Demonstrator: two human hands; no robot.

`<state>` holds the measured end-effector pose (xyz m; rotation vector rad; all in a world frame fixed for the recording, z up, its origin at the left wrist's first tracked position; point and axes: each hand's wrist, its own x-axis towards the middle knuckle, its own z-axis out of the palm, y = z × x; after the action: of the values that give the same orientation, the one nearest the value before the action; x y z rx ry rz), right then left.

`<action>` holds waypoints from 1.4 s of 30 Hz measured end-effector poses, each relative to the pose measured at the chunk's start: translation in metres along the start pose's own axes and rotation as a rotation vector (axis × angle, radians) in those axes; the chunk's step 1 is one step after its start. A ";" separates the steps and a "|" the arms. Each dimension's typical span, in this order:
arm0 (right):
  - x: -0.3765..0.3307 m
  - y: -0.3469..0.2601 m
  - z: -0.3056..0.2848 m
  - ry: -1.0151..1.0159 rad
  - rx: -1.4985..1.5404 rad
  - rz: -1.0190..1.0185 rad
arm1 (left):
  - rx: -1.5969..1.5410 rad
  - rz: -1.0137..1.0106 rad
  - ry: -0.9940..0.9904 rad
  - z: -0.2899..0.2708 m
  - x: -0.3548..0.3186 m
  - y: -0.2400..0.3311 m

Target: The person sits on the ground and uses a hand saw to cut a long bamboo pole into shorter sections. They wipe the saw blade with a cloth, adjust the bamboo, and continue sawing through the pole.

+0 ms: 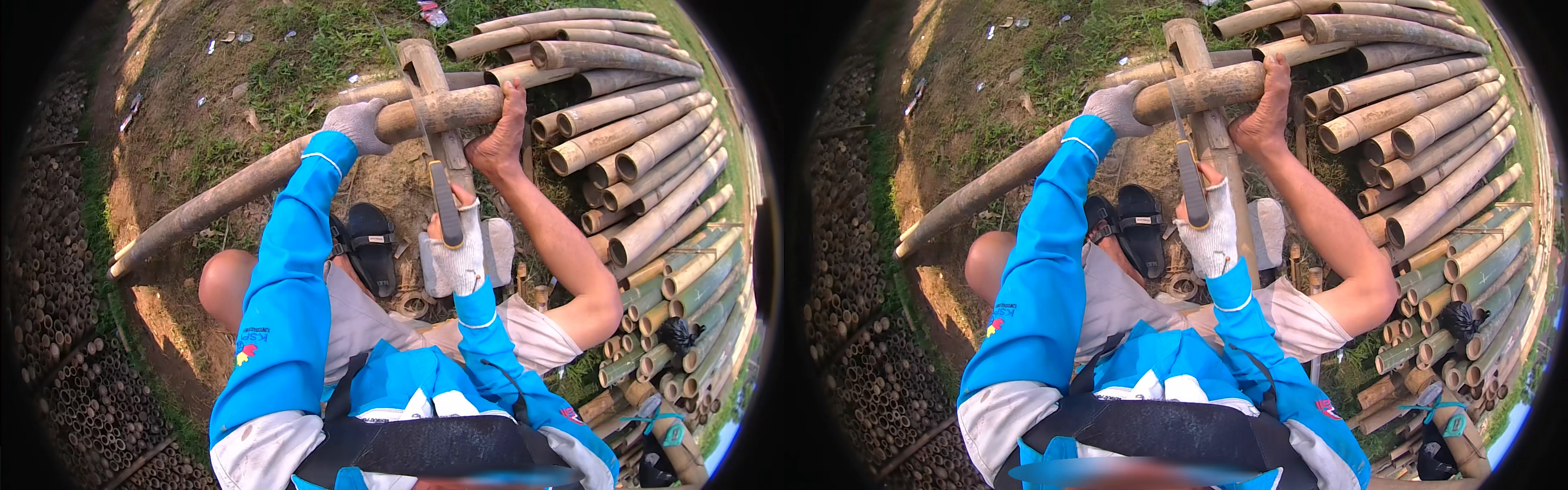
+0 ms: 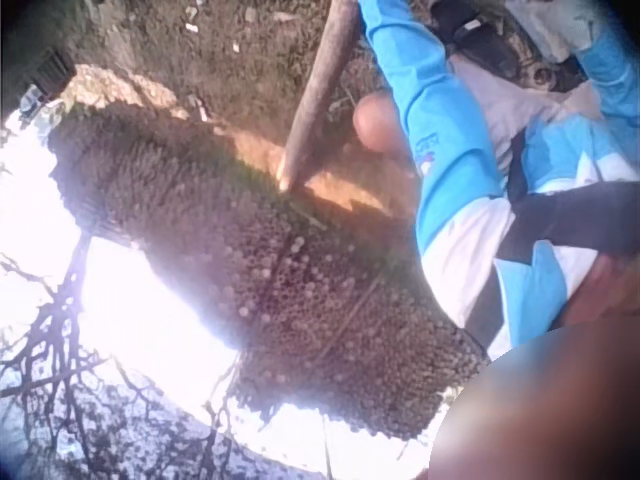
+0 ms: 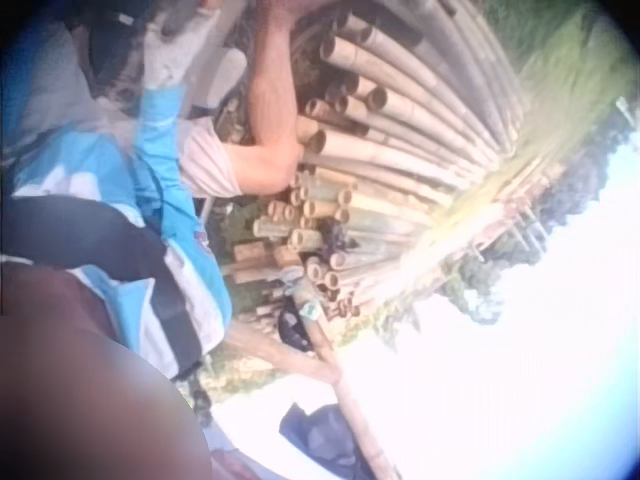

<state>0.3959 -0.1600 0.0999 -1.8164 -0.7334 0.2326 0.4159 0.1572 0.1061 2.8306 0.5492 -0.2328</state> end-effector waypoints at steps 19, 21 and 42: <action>-0.064 -0.021 -0.043 0.021 -0.077 0.060 | 0.019 -0.011 0.167 0.008 0.022 0.004; -0.145 -0.045 -0.082 0.023 -0.119 0.097 | 0.000 -0.021 0.106 0.016 0.016 0.003; -0.092 -0.066 -0.082 -0.013 -0.104 0.061 | 0.008 -0.062 0.130 0.010 0.018 0.007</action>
<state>0.3398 -0.2649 0.1731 -1.9392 -0.7112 0.2511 0.4342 0.1547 0.0941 2.8533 0.6656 -0.0622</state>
